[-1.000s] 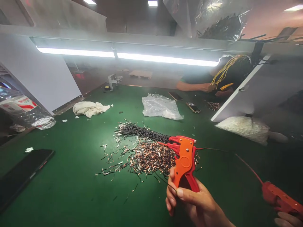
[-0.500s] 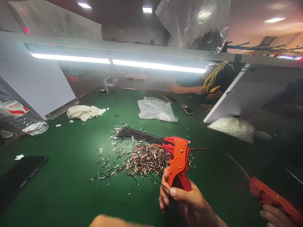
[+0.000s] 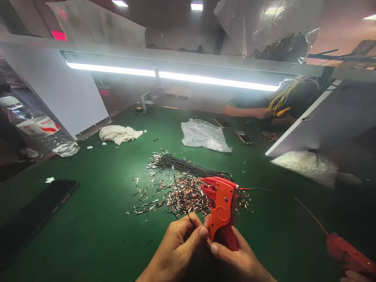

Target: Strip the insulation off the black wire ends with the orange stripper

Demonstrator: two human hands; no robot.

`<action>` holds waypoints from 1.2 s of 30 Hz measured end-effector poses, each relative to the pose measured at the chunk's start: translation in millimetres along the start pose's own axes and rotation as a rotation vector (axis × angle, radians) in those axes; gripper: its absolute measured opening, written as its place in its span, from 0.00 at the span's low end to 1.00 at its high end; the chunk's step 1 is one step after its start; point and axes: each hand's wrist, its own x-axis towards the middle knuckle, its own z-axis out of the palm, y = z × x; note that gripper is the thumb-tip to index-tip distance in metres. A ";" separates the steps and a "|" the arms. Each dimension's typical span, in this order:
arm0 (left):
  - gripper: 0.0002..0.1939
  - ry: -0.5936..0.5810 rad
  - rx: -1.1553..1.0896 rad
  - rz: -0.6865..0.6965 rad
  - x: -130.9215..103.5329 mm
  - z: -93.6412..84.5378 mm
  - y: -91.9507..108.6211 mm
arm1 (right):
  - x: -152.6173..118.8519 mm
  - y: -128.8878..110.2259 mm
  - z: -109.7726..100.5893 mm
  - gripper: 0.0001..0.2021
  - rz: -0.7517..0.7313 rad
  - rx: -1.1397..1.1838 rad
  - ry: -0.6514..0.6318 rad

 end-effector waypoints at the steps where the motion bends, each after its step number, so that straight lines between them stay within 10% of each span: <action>1: 0.27 -0.002 0.003 0.001 -1.0 -0.5 -0.7 | -0.6 1.1 -0.7 0.19 0.010 -0.012 0.002; 20: 0.29 -0.027 0.218 0.213 -7.2 3.2 3.1 | -1.7 0.3 3.0 0.16 0.013 -0.096 -0.060; 36: 0.12 0.026 0.609 0.193 9.3 -8.6 16.7 | 5.9 -1.8 -2.0 0.17 -0.040 -0.086 -0.029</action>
